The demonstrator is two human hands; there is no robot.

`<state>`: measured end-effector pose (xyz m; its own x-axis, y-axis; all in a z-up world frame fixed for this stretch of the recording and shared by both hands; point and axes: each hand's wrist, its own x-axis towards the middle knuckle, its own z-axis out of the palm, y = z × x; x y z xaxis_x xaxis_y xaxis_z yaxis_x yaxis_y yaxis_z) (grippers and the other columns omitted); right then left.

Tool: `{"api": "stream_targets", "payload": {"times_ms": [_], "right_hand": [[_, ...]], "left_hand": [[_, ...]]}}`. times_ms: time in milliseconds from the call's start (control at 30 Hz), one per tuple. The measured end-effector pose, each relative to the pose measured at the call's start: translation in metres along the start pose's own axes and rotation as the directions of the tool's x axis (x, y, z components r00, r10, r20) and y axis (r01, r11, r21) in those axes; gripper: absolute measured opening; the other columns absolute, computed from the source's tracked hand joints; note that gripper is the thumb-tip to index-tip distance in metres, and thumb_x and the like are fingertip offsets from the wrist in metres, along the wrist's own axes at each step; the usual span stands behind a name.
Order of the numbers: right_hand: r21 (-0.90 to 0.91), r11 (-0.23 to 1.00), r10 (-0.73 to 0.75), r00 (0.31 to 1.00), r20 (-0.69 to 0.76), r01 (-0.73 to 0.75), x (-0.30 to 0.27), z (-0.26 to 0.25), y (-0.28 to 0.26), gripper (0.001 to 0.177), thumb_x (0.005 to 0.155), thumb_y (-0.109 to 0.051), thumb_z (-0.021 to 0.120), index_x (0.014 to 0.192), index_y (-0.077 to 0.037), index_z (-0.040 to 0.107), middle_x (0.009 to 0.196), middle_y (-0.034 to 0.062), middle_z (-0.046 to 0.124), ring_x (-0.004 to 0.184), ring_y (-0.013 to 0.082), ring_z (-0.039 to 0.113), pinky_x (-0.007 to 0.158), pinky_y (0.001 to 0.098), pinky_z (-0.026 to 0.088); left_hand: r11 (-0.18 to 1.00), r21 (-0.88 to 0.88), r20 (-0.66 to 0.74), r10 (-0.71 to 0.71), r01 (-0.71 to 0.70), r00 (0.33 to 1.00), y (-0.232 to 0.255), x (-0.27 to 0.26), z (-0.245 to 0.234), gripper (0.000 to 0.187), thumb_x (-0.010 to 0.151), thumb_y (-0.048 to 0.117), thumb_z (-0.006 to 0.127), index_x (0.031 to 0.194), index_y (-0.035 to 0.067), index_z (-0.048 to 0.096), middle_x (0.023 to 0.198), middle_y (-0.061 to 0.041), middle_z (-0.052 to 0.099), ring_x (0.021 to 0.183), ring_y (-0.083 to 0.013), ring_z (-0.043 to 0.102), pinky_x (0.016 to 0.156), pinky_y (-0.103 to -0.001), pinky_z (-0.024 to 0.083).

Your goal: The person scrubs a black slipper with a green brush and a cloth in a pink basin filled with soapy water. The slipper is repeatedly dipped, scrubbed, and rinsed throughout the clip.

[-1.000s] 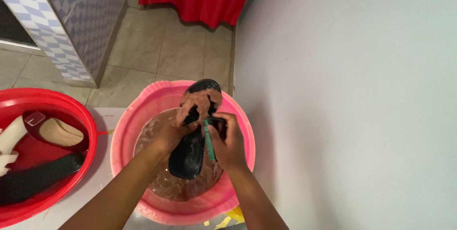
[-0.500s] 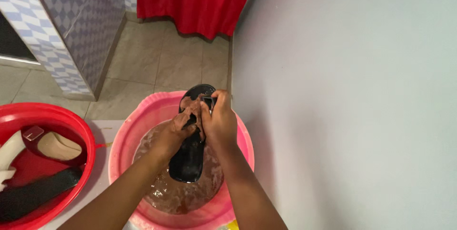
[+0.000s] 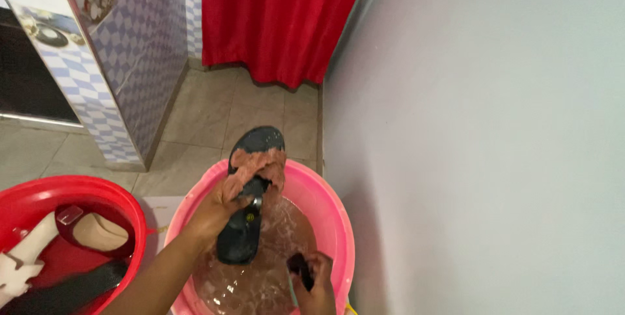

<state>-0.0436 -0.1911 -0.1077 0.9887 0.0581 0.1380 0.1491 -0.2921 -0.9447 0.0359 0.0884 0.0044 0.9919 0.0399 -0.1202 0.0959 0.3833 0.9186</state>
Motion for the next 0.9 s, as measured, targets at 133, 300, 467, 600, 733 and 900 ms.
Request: {"api": "stream_targets", "payload": {"times_ms": [133, 300, 467, 600, 733, 900], "right_hand": [[0.133, 0.985, 0.117, 0.992, -0.042, -0.111, 0.012, 0.005, 0.087, 0.055, 0.081, -0.007, 0.080, 0.123, -0.005, 0.045, 0.091, 0.0129, 0.068, 0.079, 0.0184, 0.066, 0.072, 0.0301, 0.053], [0.344, 0.936, 0.110, 0.991, -0.081, -0.076, 0.068, 0.000, 0.081, 0.053, 0.081, -0.010, 0.083, 0.119, -0.004, 0.046, 0.085, 0.0105, 0.068, 0.073, 0.0155, 0.064, 0.068, 0.0279, 0.053], [0.330, 0.929, 0.163, 0.985, 0.050, -0.170, 0.101, 0.014, -0.013, 0.037, 0.095, -0.019, 0.069, 0.128, -0.003, 0.062, 0.089, 0.0045, 0.058, 0.078, 0.0112, 0.053, 0.069, 0.0251, 0.044], [0.248, 0.959, -0.155, 0.987, 0.050, 0.138, 0.114, 0.019, -0.061, 0.034, 0.102, -0.020, 0.057, 0.129, 0.001, 0.059, 0.113, 0.0032, 0.061, 0.101, 0.0115, 0.056, 0.085, 0.0269, 0.044], [0.342, 0.906, 0.204, 0.965, 0.163, -0.249, 0.125, 0.031, -0.073, 0.028, 0.100, -0.021, 0.062, 0.116, 0.001, 0.068, 0.089, 0.0022, 0.066, 0.078, 0.0114, 0.057, 0.072, 0.0282, 0.047], [0.419, 0.883, 0.186, 0.977, 0.105, -0.213, 0.116, 0.039, -0.094, 0.025, 0.101, -0.020, 0.062, 0.110, 0.003, 0.068, 0.090, 0.0027, 0.066, 0.082, 0.0117, 0.057, 0.077, 0.0278, 0.048]], "left_hand": [[0.969, 0.247, -0.119, -0.001, 0.031, 0.993, -0.029, -0.001, -0.016, 0.037, 0.088, 0.006, 0.068, 0.124, 0.004, 0.063, 0.111, -0.009, 0.074, 0.103, -0.0171, 0.067, 0.089, -0.032, 0.053], [0.851, 0.513, -0.207, 0.249, -0.112, 0.946, -0.081, 0.002, -0.007, 0.031, 0.094, 0.015, 0.063, 0.121, 0.002, 0.068, 0.101, -0.014, 0.077, 0.097, -0.0226, 0.073, 0.087, -0.034, 0.055], [0.820, 0.517, -0.198, 0.392, -0.244, 0.898, -0.089, 0.000, 0.017, 0.052, 0.086, 0.016, 0.068, 0.134, 0.002, 0.056, 0.114, -0.017, 0.074, 0.110, -0.0269, 0.072, 0.093, -0.039, 0.053], [0.697, 0.716, -0.164, 0.132, 0.026, 0.977, -0.046, -0.009, 0.028, 0.061, 0.088, 0.027, 0.072, 0.144, 0.015, 0.053, 0.117, -0.013, 0.074, 0.114, -0.0263, 0.071, 0.098, -0.039, 0.053], [0.575, 0.816, -0.078, 0.209, -0.058, 0.975, -0.006, -0.026, 0.038, 0.055, 0.089, 0.026, 0.071, 0.142, 0.015, 0.056, 0.125, -0.014, 0.071, 0.122, -0.0316, 0.065, 0.103, -0.043, 0.049], [0.501, 0.829, -0.069, 0.537, -0.251, 0.841, 0.003, -0.032, 0.048, 0.089, 0.065, 0.010, 0.080, 0.147, 0.000, 0.047, 0.138, -0.029, 0.054, 0.125, -0.0489, 0.051, 0.099, -0.056, 0.042]]}}
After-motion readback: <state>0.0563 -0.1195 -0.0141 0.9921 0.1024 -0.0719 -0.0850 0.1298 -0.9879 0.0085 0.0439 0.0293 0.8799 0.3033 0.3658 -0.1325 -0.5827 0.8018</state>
